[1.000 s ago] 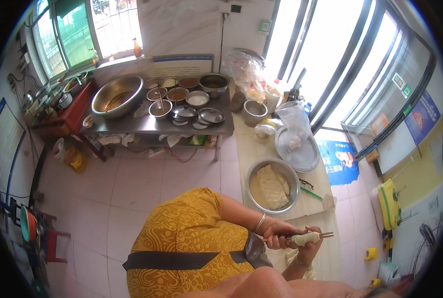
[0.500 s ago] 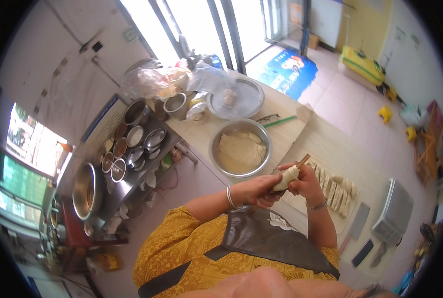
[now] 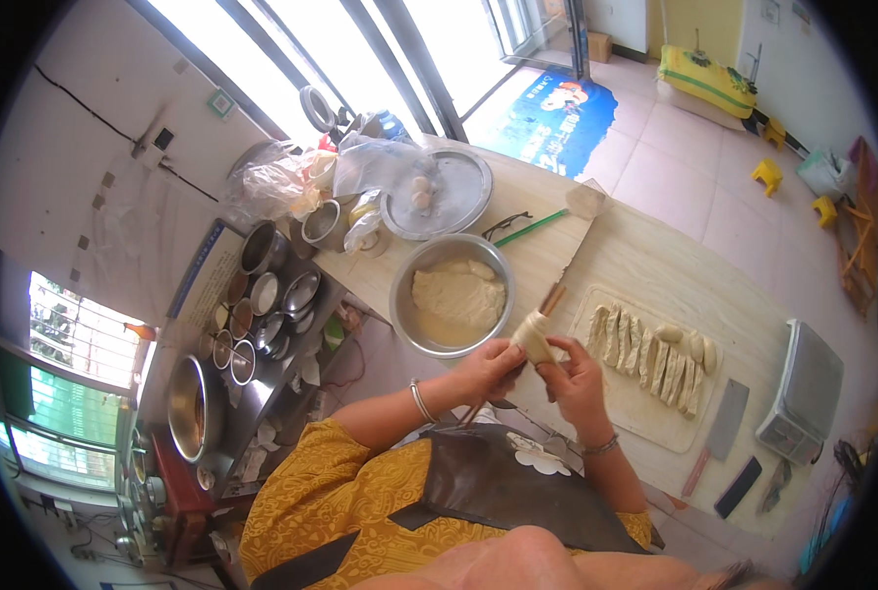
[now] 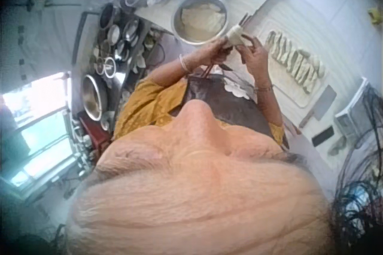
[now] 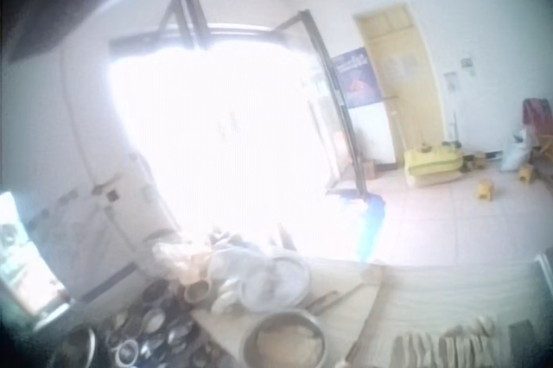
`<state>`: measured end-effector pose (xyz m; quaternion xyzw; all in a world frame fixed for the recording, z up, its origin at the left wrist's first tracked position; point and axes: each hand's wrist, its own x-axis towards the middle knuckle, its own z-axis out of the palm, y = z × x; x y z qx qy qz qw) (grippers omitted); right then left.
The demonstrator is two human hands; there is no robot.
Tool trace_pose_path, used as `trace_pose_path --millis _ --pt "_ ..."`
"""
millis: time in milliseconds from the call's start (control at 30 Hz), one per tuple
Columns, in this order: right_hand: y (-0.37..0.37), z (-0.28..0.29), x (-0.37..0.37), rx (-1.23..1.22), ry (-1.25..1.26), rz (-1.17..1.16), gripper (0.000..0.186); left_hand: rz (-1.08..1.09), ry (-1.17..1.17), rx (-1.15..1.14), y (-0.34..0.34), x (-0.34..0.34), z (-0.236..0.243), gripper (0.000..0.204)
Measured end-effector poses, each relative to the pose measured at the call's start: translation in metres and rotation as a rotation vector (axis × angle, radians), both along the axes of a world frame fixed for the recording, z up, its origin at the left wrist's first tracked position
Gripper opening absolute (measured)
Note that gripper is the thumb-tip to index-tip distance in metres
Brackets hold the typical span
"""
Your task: The person ladles liquid from a pot and then uses chopsticks to twist and shape pieces of dough into decorative rolls on a table.
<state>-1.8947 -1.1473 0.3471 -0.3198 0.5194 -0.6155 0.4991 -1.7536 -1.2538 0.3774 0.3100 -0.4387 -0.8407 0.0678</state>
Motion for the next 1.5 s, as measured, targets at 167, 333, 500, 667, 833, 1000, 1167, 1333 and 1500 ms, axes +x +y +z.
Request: trace_pose_path --millis 167,333,500,667,833,1000,1167,1333,1500 --pt "0.0 -0.021 0.007 -0.14 0.275 -0.038 0.011 0.035 0.005 -0.006 -0.004 -0.003 -0.006 0.014" --pt "-0.007 -0.028 -0.014 -0.096 0.096 0.006 0.01 0.052 0.015 0.127 0.005 -0.009 -0.012 0.016" --pt "-0.003 -0.039 -0.018 -0.134 0.295 0.087 0.011 0.131 0.019 0.055 -0.003 -0.019 -0.016 0.01" --pt "-0.008 -0.067 -0.037 0.009 -0.224 0.099 0.011 0.095 -0.059 0.142 -0.008 -0.029 -0.021 0.009" --pt "-0.032 -0.055 -0.027 -0.237 0.29 -0.219 0.017 -0.021 -0.207 -0.025 -0.004 -0.045 -0.035 0.006" --pt "-0.036 -0.068 -0.036 -0.119 -0.287 -0.357 0.027 -0.005 -0.239 0.079 0.002 -0.053 -0.038 0.008" --pt "-0.027 -0.048 -0.046 -0.056 0.127 -0.138 0.014 0.112 -0.03 0.398 -0.017 -0.054 -0.038 0.01" --pt "-0.036 -0.024 -0.057 -0.128 0.225 -0.212 0.011 0.051 0.071 0.266 -0.026 -0.061 -0.03 0.01" --pt "-0.052 -0.016 -0.06 -0.227 -0.013 -0.309 0.015 -0.01 0.015 0.087 -0.018 -0.066 -0.013 0.008"
